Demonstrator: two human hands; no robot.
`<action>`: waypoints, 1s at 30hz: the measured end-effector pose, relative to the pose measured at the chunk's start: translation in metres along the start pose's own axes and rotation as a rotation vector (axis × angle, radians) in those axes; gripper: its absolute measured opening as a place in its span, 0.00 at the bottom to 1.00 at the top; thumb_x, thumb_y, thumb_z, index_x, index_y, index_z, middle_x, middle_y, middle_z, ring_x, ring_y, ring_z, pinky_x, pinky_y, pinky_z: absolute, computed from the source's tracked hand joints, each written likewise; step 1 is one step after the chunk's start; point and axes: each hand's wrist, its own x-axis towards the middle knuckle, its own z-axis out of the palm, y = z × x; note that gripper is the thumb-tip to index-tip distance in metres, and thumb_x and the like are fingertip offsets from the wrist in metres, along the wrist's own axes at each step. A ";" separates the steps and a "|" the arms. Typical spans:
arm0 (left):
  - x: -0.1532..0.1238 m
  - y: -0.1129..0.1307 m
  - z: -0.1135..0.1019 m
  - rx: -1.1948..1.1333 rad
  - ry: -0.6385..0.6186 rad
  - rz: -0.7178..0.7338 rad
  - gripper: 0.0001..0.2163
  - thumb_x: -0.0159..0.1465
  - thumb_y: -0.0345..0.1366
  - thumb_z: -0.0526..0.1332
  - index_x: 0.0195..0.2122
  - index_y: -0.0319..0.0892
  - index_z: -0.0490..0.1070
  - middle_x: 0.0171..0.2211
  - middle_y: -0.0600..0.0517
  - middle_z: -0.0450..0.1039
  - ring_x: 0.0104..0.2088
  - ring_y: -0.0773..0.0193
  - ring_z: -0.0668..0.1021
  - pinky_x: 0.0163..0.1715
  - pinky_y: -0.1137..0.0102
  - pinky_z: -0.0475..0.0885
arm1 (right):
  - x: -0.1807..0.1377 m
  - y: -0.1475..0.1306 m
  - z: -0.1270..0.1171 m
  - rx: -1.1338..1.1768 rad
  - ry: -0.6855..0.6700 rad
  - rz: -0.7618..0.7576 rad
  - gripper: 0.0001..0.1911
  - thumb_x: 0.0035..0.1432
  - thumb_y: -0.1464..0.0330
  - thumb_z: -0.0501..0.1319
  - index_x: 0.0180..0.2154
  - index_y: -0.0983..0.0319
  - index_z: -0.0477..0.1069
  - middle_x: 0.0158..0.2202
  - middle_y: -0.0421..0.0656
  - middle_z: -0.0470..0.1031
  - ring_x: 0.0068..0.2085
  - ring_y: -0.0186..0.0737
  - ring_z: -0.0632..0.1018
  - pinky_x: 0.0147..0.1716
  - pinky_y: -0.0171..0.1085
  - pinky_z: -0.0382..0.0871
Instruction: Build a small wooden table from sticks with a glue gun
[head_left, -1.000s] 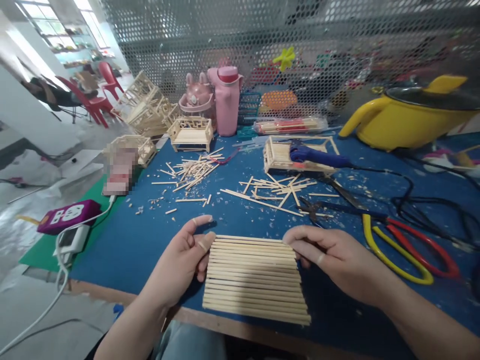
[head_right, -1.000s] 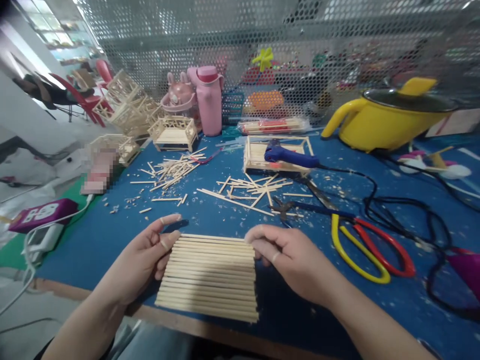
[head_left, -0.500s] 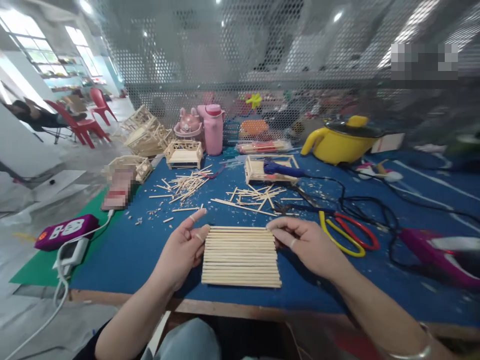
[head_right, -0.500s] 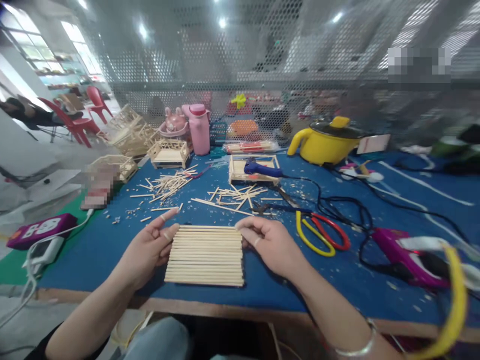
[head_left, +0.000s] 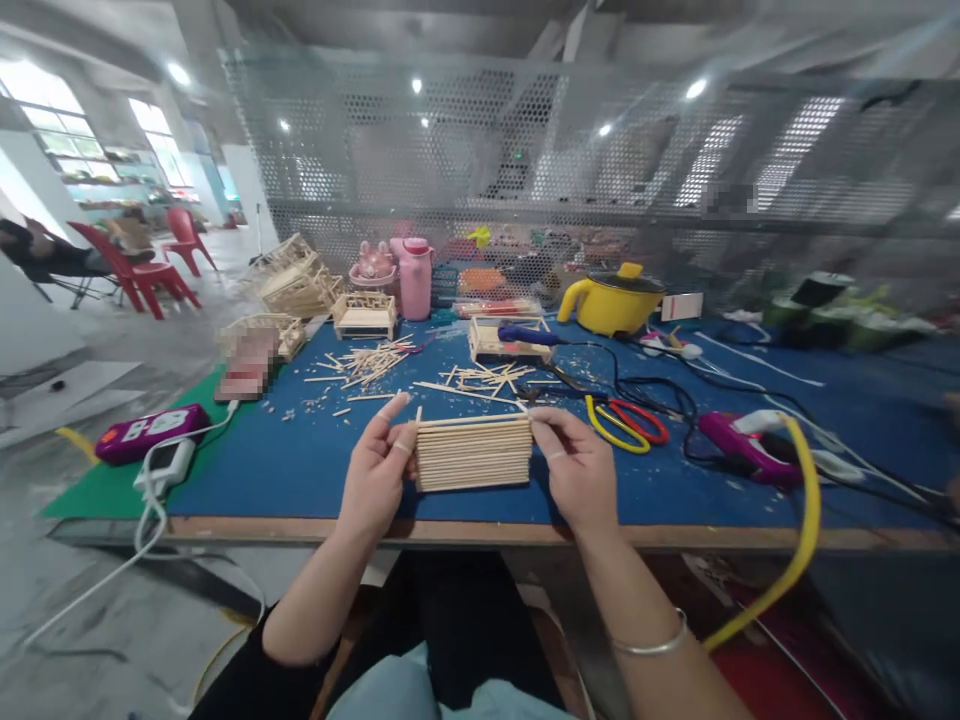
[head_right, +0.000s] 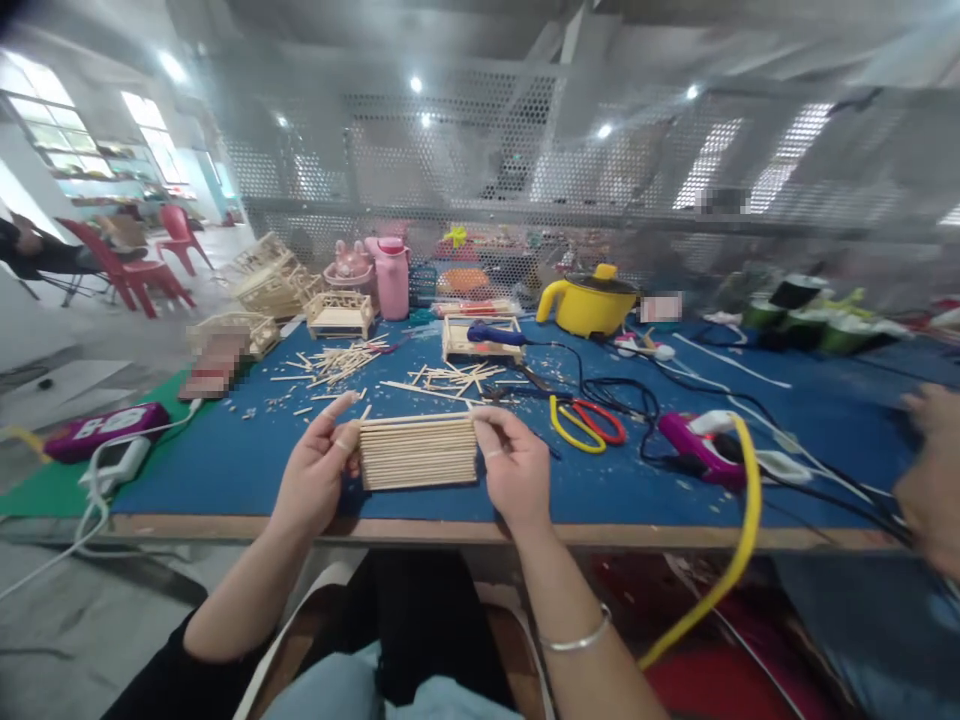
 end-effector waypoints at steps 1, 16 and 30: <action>-0.001 -0.001 -0.001 -0.040 -0.006 0.002 0.24 0.58 0.44 0.64 0.55 0.45 0.64 0.19 0.62 0.59 0.18 0.75 0.63 0.19 0.79 0.61 | -0.001 0.001 0.002 0.008 0.008 -0.009 0.06 0.54 0.66 0.61 0.33 0.60 0.76 0.32 0.41 0.79 0.35 0.40 0.78 0.38 0.38 0.72; -0.008 -0.005 -0.003 -0.012 0.061 -0.030 0.24 0.55 0.39 0.68 0.53 0.45 0.66 0.34 0.54 0.77 0.24 0.74 0.72 0.21 0.80 0.65 | -0.002 0.004 0.003 0.048 0.002 0.056 0.04 0.52 0.67 0.63 0.32 0.59 0.76 0.32 0.40 0.80 0.35 0.40 0.79 0.39 0.39 0.72; -0.008 -0.005 -0.002 -0.045 0.057 -0.018 0.20 0.56 0.39 0.67 0.50 0.46 0.68 0.27 0.58 0.73 0.22 0.75 0.68 0.21 0.80 0.65 | -0.008 0.002 0.003 -0.001 0.019 -0.070 0.04 0.54 0.70 0.62 0.31 0.59 0.76 0.30 0.40 0.80 0.34 0.40 0.79 0.37 0.37 0.73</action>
